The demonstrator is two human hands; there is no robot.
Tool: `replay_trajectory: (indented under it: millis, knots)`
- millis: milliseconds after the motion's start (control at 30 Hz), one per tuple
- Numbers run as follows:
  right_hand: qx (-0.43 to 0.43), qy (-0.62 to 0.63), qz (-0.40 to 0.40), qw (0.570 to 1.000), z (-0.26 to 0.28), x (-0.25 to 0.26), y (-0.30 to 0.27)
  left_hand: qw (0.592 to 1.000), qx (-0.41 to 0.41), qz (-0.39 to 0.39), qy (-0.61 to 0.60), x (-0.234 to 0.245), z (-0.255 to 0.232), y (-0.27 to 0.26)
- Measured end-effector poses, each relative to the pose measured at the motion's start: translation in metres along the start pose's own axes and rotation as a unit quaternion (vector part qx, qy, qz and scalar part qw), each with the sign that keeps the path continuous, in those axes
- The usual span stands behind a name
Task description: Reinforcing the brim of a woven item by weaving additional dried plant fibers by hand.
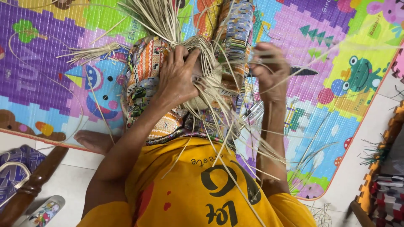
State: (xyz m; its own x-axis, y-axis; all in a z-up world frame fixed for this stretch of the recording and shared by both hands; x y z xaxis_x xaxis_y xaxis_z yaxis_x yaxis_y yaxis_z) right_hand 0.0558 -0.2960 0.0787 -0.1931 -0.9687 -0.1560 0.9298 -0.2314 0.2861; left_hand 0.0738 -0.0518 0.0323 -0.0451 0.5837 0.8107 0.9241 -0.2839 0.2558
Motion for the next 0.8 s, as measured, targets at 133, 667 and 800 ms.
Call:
replay_trajectory:
  millis: [133,667,800]
  knots:
    - [-0.133,-0.06,0.105,0.984,-0.044,-0.015,-0.029,0.998,-0.001,-0.028,-0.057,0.023,-0.019,-0.008]
    - [-0.107,-0.105,0.237,0.96,-0.067,-0.036,-0.022,0.992,0.011,-0.091,-0.083,0.022,-0.038,-0.021]
    - [-0.08,-0.142,0.245,0.956,-0.061,-0.034,-0.022,0.987,-0.022,-0.104,-0.117,0.011,-0.038,-0.024]
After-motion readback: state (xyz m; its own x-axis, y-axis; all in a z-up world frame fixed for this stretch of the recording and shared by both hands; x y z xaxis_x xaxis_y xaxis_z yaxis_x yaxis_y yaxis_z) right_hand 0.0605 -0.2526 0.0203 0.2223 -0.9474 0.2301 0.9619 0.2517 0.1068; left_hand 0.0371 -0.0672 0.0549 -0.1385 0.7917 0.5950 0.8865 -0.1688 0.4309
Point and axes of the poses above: each hand's wrist, its own y-axis towards the middle knuckle, its own x-axis out of the back of the hand, z = x × y, the point moved 3 cm from there along y, towards the middle knuckle, and after that the axes turned 11 degrees about -z, right-handed, at the moved point
